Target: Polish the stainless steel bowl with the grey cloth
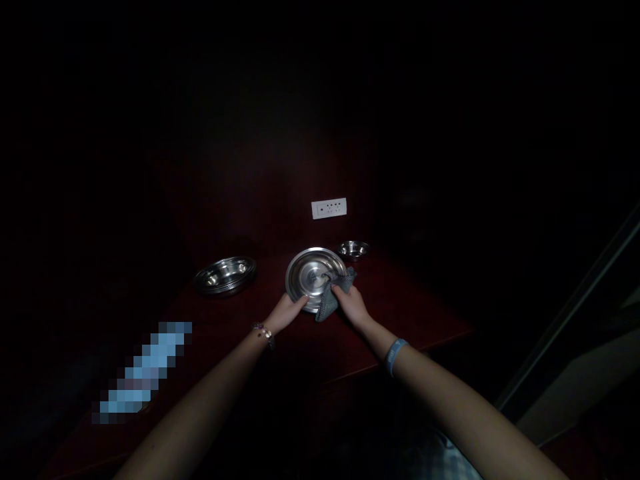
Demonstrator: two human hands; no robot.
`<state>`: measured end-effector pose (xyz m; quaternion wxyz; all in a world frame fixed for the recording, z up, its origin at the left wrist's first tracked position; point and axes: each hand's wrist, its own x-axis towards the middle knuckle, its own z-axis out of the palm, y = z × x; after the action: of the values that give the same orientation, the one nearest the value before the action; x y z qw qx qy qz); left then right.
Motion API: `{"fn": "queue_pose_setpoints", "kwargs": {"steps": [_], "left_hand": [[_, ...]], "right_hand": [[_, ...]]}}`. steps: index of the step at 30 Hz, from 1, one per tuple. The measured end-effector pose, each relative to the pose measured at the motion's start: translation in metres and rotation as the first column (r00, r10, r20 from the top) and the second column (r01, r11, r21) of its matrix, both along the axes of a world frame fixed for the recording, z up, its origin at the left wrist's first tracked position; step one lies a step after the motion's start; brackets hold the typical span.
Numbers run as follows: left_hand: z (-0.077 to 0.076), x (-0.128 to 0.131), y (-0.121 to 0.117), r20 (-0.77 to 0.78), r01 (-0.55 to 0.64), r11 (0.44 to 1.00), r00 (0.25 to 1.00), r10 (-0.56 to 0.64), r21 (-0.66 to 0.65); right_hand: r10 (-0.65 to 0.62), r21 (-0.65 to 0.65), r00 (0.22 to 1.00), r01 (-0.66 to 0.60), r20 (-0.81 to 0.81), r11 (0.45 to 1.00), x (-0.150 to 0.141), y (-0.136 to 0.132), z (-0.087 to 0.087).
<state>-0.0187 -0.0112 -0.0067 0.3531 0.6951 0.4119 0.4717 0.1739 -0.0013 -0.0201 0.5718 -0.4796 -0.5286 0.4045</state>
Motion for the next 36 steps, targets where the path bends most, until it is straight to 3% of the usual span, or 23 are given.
{"fn": "queue_pose_setpoints", "kwargs": {"steps": [27, 36], "left_hand": [[0.0036, 0.0011, -0.0032, -0.055, -0.036, 0.999, 0.998, 0.037, 0.019], [0.0022, 0.0005, -0.0016, -0.014, -0.024, 0.999, 1.0, 0.025, 0.038]], "right_hand": [[-0.008, -0.018, 1.0, 0.008, 0.014, 1.0, -0.0011, -0.001, 0.0016], [-0.008, 0.039, 0.999, 0.006, 0.034, 0.999, -0.0006, 0.001, -0.0024]]}}
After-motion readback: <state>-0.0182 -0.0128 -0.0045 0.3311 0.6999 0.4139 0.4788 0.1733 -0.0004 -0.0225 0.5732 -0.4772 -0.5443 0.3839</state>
